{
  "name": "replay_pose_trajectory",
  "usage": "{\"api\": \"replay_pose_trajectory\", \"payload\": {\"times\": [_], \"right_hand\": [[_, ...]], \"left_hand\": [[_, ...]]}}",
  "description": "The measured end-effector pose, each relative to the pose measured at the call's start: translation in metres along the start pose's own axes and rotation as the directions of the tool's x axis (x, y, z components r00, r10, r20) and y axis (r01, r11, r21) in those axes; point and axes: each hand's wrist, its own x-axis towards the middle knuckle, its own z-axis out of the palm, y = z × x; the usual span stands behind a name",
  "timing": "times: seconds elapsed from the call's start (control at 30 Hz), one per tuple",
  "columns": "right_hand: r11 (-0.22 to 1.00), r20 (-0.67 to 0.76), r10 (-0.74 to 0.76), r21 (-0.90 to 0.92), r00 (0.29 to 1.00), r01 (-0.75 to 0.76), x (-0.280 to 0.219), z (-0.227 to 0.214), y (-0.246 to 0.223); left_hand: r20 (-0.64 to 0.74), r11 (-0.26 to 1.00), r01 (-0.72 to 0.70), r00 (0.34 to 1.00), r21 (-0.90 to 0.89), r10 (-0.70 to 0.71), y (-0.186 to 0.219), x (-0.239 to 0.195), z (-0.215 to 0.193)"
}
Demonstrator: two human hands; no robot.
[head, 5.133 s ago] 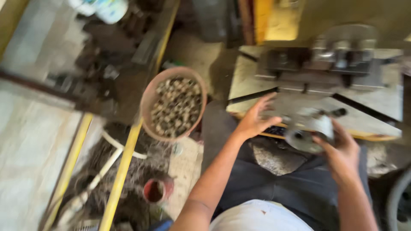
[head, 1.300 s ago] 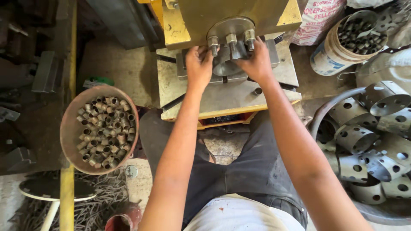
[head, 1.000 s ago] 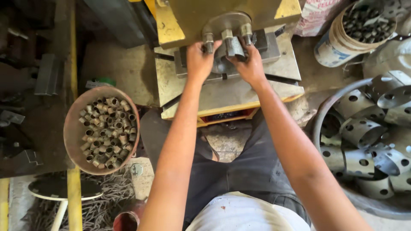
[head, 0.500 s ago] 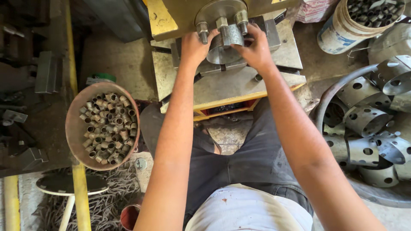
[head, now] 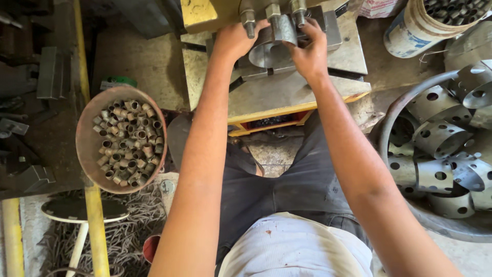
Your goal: The person picks up metal cylinders from a basket and small metal tubes from a bowl, then places them into an industrial press to join the components. They remove the joined parts and place them into the basket.
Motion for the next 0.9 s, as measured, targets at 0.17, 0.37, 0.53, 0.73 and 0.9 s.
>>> {"api": "replay_pose_trajectory", "payload": {"times": [0.17, 0.37, 0.53, 0.73, 0.9], "right_hand": [[0.994, -0.094, -0.07, 0.077, 0.993, 0.077, 0.007, 0.01, 0.005], [1.0, -0.071, -0.018, -0.007, 0.997, 0.018, 0.007, 0.001, 0.008], [0.98, 0.15, 0.144, 0.112, 0.978, -0.162, 0.028, -0.017, -0.018], [0.954, 0.019, 0.17, 0.249, 0.985, -0.169, 0.008, 0.003, -0.007], [0.977, -0.012, 0.112, 0.186, 0.994, -0.108, 0.008, 0.008, -0.004]], "left_hand": [[0.036, 0.992, 0.121, 0.992, -0.032, -0.12, 0.004, -0.003, 0.003], [-0.011, 0.992, 0.061, 0.998, -0.114, -0.063, 0.003, -0.006, 0.007], [-0.113, 0.989, -0.035, 0.993, -0.144, 0.019, 0.004, -0.007, 0.006], [-0.084, 0.986, 0.0, 0.996, -0.167, -0.014, -0.002, -0.008, 0.009], [-0.133, 0.981, -0.104, 0.988, -0.161, 0.083, -0.003, -0.006, 0.011]]}}
